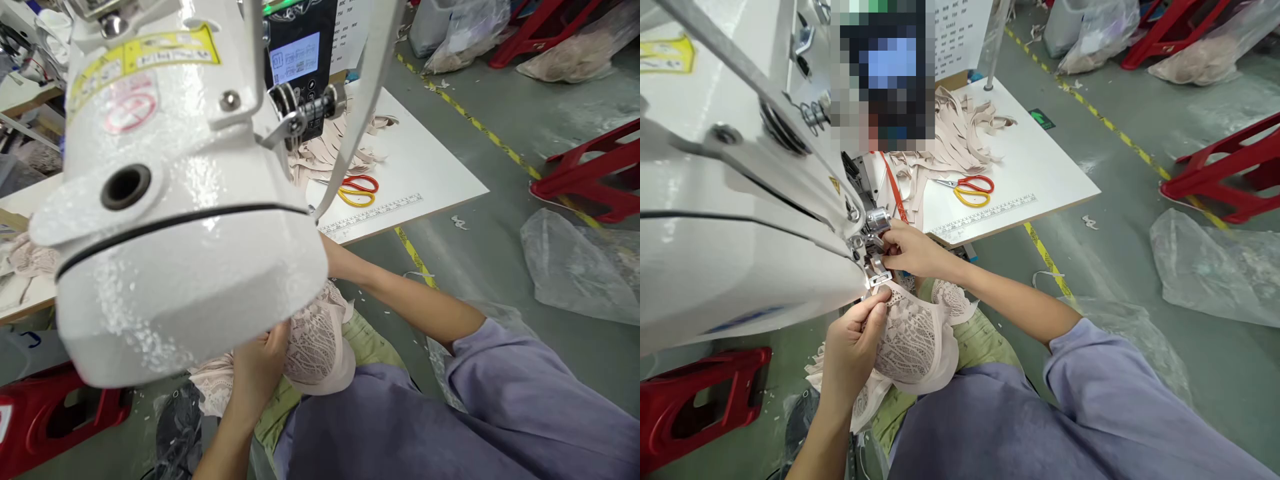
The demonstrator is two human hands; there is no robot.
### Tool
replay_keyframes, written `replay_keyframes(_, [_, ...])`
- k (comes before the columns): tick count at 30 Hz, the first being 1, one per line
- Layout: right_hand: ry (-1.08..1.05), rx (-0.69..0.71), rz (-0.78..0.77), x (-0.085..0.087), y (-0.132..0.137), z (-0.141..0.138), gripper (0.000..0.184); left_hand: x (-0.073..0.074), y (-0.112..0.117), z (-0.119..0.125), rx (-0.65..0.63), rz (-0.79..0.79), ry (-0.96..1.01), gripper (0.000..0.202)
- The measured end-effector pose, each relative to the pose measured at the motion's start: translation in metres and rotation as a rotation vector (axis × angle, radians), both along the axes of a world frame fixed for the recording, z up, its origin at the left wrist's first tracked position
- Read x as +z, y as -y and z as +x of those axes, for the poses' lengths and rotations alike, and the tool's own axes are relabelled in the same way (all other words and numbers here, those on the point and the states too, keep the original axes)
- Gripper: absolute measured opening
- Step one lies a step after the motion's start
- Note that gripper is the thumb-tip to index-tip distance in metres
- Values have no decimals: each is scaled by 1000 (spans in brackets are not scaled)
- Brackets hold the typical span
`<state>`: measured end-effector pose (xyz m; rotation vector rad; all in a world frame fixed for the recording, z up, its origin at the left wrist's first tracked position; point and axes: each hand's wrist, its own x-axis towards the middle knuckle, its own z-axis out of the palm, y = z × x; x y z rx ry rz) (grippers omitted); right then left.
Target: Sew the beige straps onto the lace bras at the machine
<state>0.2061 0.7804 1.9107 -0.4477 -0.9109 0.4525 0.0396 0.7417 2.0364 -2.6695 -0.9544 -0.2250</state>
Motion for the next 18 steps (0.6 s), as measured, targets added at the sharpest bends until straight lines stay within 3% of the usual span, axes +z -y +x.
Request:
replay_keyframes(6, [19,-5,4,0,-2,0,21,3,2,4,39,15,-40,29])
replay_keyframes(18, [78,-86,0,-1,-7,2,18,11,-9,0,-3,21,-101,32])
